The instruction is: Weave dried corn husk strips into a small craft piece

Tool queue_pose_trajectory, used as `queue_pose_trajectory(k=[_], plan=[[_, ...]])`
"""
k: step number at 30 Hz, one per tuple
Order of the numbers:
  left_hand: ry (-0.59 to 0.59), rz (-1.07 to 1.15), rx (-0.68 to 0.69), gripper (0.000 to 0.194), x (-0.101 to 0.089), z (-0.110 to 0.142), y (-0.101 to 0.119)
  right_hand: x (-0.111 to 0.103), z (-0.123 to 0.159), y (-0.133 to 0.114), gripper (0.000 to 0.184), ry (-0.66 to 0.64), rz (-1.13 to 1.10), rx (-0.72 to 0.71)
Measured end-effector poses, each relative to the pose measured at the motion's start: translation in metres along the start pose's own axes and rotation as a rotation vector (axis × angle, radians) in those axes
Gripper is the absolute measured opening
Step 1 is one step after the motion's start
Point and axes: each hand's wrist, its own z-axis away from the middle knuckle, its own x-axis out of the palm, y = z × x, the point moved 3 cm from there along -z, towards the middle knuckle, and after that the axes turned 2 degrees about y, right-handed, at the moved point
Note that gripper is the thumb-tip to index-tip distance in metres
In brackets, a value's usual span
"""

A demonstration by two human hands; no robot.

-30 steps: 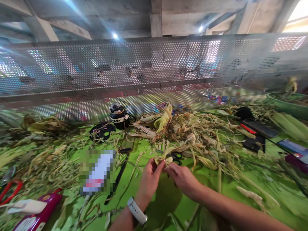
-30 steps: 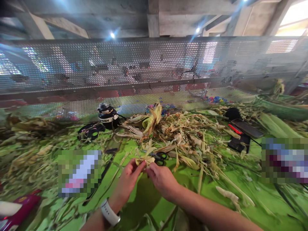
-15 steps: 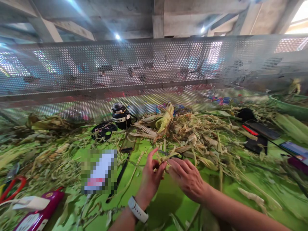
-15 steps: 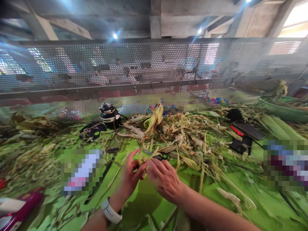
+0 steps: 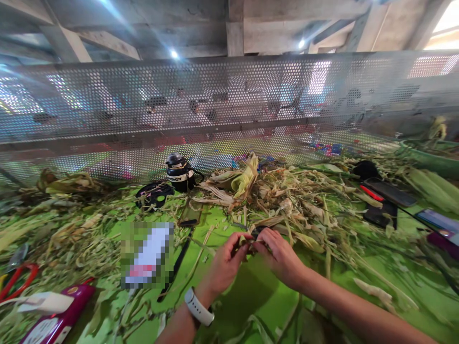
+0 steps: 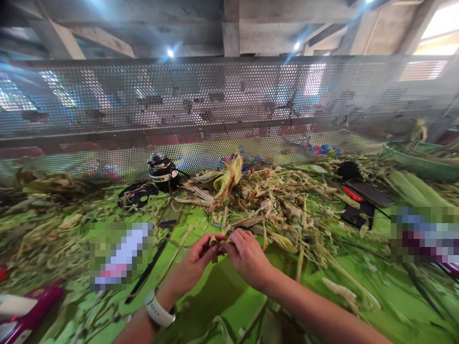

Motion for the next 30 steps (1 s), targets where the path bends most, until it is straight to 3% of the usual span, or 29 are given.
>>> queue_pose_trajectory(k=[3, 8, 11, 16, 19, 27, 30], plan=[[-0.038, 0.082, -0.020, 0.027, 0.002, 0.002, 0.005, 0.003, 0.000, 0.002, 0.027, -0.130, -0.302, 0.186], [-0.062, 0.093, -0.071, 0.026, -0.001, 0.005, 0.005, 0.008, 0.001, 0.002, 0.029, -0.307, -0.645, 0.348], [-0.034, 0.094, -0.074, 0.030, -0.002, 0.003, 0.002, 0.005, 0.000, 0.003, 0.027, -0.236, -0.517, 0.311], [0.011, 0.120, -0.083, 0.029, 0.001, 0.000, 0.002, -0.005, -0.003, -0.003, 0.023, 0.021, -0.201, 0.006], [0.030, 0.152, -0.108, 0.027, 0.001, 0.001, 0.004, -0.009, -0.003, -0.006, 0.022, 0.098, -0.113, -0.058], [0.038, 0.183, -0.101, 0.030, 0.000, 0.001, 0.002, -0.004, -0.003, -0.006, 0.030, -0.047, -0.184, 0.058], [0.018, 0.170, -0.102, 0.026, 0.001, 0.000, 0.001, -0.002, -0.002, -0.006, 0.031, -0.083, -0.192, 0.039]])
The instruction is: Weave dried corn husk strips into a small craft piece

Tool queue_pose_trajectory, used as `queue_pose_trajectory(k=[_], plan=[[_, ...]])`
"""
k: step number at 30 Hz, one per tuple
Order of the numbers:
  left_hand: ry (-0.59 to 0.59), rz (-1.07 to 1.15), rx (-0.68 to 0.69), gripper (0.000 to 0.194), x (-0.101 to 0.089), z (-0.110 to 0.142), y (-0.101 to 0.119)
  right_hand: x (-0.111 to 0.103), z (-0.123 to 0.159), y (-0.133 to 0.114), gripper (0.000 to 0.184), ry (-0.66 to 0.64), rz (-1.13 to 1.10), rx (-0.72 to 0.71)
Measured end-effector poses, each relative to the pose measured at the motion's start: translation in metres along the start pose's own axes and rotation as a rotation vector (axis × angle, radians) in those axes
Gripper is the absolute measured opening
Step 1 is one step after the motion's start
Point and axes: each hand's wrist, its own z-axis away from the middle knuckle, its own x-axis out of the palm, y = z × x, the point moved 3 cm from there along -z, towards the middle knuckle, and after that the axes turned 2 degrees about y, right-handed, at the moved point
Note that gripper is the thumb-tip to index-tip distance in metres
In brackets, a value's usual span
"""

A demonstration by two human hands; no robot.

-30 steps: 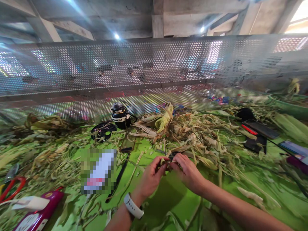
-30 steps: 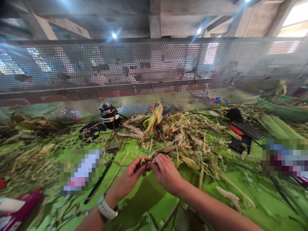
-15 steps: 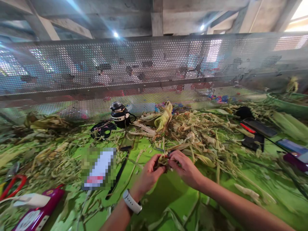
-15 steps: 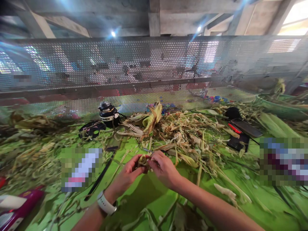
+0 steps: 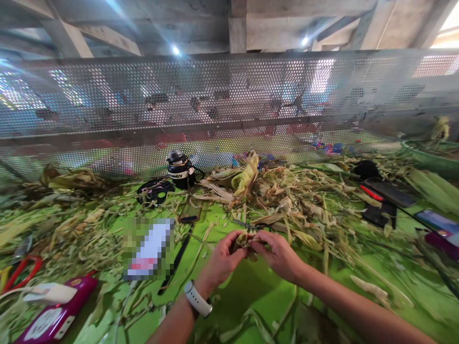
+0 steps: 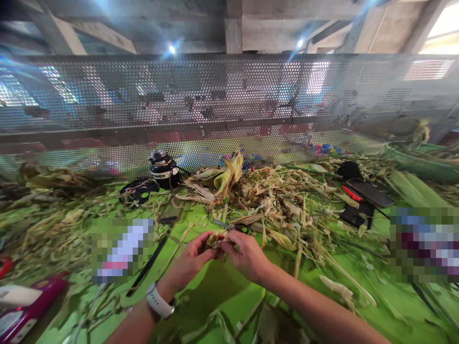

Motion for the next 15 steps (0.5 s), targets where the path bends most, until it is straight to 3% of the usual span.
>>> queue_pose_trajectory(k=[6, 12, 15], plan=[[0.018, -0.024, 0.014, 0.024, -0.0016, 0.0004, 0.0005, -0.0018, 0.0027, 0.0005, 0.025, 0.168, 0.117, -0.112], [-0.062, 0.100, -0.043, 0.035, -0.0001, 0.0022, 0.0018, -0.0006, -0.0010, 0.0086, 0.027, 0.061, -0.035, 0.122], [-0.045, 0.165, -0.064, 0.033, -0.0019, 0.0026, -0.0002, -0.0003, -0.0010, 0.0085, 0.029, 0.035, -0.115, 0.169]])
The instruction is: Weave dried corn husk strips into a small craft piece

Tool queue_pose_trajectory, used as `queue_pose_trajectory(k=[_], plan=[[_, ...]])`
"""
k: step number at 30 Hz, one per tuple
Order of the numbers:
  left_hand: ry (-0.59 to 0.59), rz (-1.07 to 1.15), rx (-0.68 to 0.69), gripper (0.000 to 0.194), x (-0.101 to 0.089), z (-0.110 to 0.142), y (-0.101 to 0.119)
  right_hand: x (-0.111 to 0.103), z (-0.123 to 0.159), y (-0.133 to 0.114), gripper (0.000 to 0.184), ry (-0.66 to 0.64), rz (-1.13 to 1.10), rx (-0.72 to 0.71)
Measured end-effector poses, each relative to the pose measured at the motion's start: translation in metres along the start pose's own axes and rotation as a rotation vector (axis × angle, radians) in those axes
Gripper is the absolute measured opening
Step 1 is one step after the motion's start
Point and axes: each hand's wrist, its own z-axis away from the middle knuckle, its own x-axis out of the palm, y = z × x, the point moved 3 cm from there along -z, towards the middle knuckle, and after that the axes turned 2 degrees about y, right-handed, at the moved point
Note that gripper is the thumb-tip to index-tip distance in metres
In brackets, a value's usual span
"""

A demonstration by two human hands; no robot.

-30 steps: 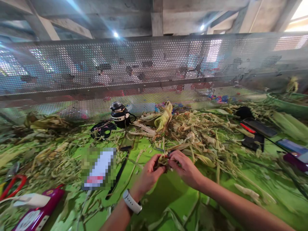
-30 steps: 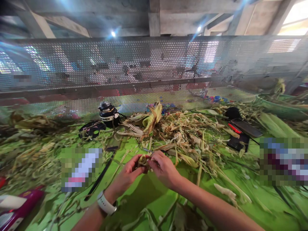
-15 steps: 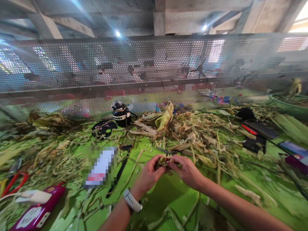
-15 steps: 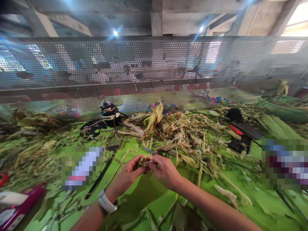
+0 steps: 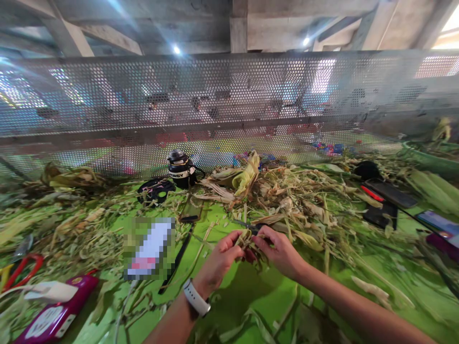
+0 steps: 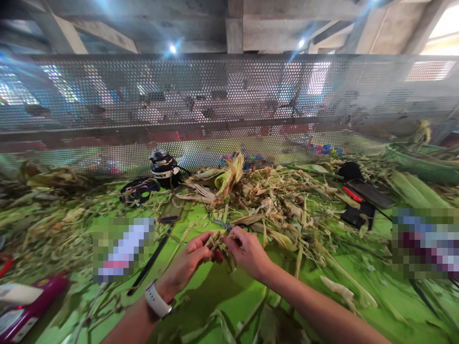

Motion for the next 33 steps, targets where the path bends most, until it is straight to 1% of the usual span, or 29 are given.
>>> queue_pose_trajectory(k=[4, 8, 11, 14, 17, 19, 20, 22, 24, 26, 29, 33], plan=[[0.059, 0.056, -0.023, 0.022, 0.000, 0.000, -0.002, 0.002, 0.001, 0.000, 0.032, -0.041, -0.080, 0.031], [0.062, 0.048, -0.024, 0.021, 0.006, -0.001, -0.001, 0.002, 0.000, 0.002, 0.038, -0.069, -0.221, 0.104], [0.064, 0.114, -0.056, 0.022, 0.006, -0.002, -0.005, 0.003, -0.002, 0.004, 0.040, -0.103, -0.333, 0.141], [0.093, 0.182, -0.049, 0.023, 0.002, -0.003, -0.008, 0.004, -0.004, 0.007, 0.038, -0.107, -0.335, 0.130], [0.104, 0.169, -0.030, 0.024, -0.001, -0.003, -0.008, 0.004, -0.005, 0.012, 0.032, -0.074, -0.250, 0.101], [0.112, 0.162, -0.034, 0.025, -0.003, -0.003, -0.007, 0.000, -0.006, 0.013, 0.021, 0.016, -0.138, 0.000], [0.123, 0.169, -0.037, 0.025, -0.003, -0.003, -0.006, -0.003, -0.006, 0.012, 0.020, 0.072, -0.060, -0.089], [0.142, 0.199, -0.042, 0.026, -0.005, -0.003, -0.004, -0.010, -0.004, 0.006, 0.029, 0.160, 0.136, -0.315], [0.136, 0.229, -0.043, 0.026, -0.006, -0.003, -0.004, -0.016, 0.000, -0.002, 0.031, 0.189, 0.331, -0.529], [0.110, 0.240, -0.053, 0.026, -0.006, -0.004, -0.005, -0.020, 0.003, -0.009, 0.028, 0.161, 0.444, -0.670], [0.082, 0.216, -0.098, 0.028, -0.005, -0.006, -0.007, -0.023, 0.005, -0.018, 0.025, 0.081, 0.469, -0.758], [0.058, 0.153, -0.114, 0.030, -0.003, -0.006, -0.008, -0.022, 0.006, -0.024, 0.022, 0.049, 0.405, -0.784]])
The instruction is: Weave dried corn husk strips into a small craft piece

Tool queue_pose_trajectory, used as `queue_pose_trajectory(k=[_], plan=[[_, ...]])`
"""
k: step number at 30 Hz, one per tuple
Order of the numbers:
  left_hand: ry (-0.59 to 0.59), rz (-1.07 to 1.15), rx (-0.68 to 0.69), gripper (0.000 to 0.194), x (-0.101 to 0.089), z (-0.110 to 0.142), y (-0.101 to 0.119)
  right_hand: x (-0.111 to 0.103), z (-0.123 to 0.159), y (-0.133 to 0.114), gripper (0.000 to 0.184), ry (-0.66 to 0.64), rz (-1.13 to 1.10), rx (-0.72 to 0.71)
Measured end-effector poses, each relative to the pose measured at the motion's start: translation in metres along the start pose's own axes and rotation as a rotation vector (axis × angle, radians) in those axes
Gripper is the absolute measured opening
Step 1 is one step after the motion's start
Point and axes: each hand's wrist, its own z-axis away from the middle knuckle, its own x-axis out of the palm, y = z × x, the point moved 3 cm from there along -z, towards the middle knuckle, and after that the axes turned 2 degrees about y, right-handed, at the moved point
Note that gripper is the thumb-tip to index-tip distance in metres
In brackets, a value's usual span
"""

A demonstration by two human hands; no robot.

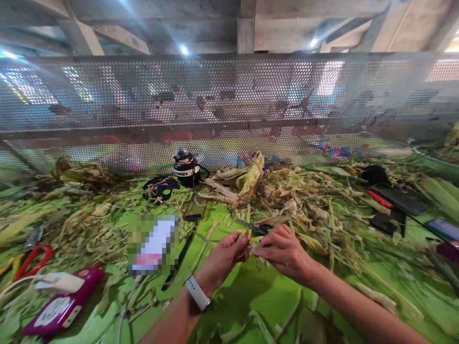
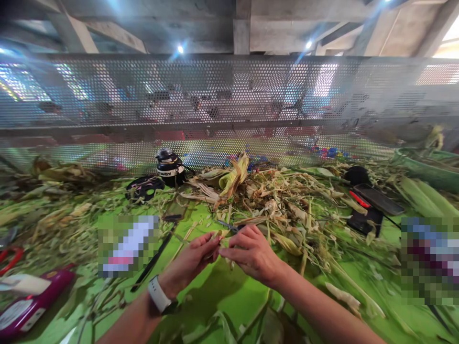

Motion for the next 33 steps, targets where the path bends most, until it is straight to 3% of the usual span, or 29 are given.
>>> queue_pose_trajectory(k=[6, 9, 12, 15, 17, 22, 26, 29, 33], plan=[[-0.065, -0.147, 0.085, 0.029, 0.001, -0.001, 0.000, 0.004, 0.003, 0.001, 0.021, 0.096, -0.172, 0.158], [-0.086, -0.186, 0.096, 0.032, 0.002, -0.001, -0.002, 0.010, 0.004, -0.001, 0.022, 0.047, -0.327, 0.217], [-0.068, -0.218, 0.098, 0.037, 0.004, -0.001, -0.003, 0.020, 0.007, 0.002, 0.016, 0.052, -0.570, 0.507], [-0.048, -0.240, 0.142, 0.040, 0.008, 0.002, -0.001, 0.031, 0.012, 0.008, 0.026, 0.129, -0.836, 0.883], [-0.039, -0.248, 0.189, 0.037, 0.010, 0.003, 0.000, 0.035, 0.012, 0.010, 0.030, 0.146, -0.977, 0.996], [-0.021, -0.257, 0.233, 0.029, 0.010, 0.003, -0.001, 0.035, 0.013, 0.015, 0.031, 0.179, -1.018, 1.073], [-0.022, -0.333, 0.271, 0.029, 0.008, 0.002, -0.003, 0.028, 0.011, 0.016, 0.031, 0.225, -0.846, 1.003], [0.027, -0.450, 0.329, 0.028, 0.005, 0.002, -0.004, 0.025, 0.011, 0.015, 0.029, 0.147, -0.791, 0.996], [0.077, -0.641, 0.416, 0.028, 0.004, 0.003, -0.004, 0.026, 0.013, 0.013, 0.022, 0.084, -0.893, 1.098]])
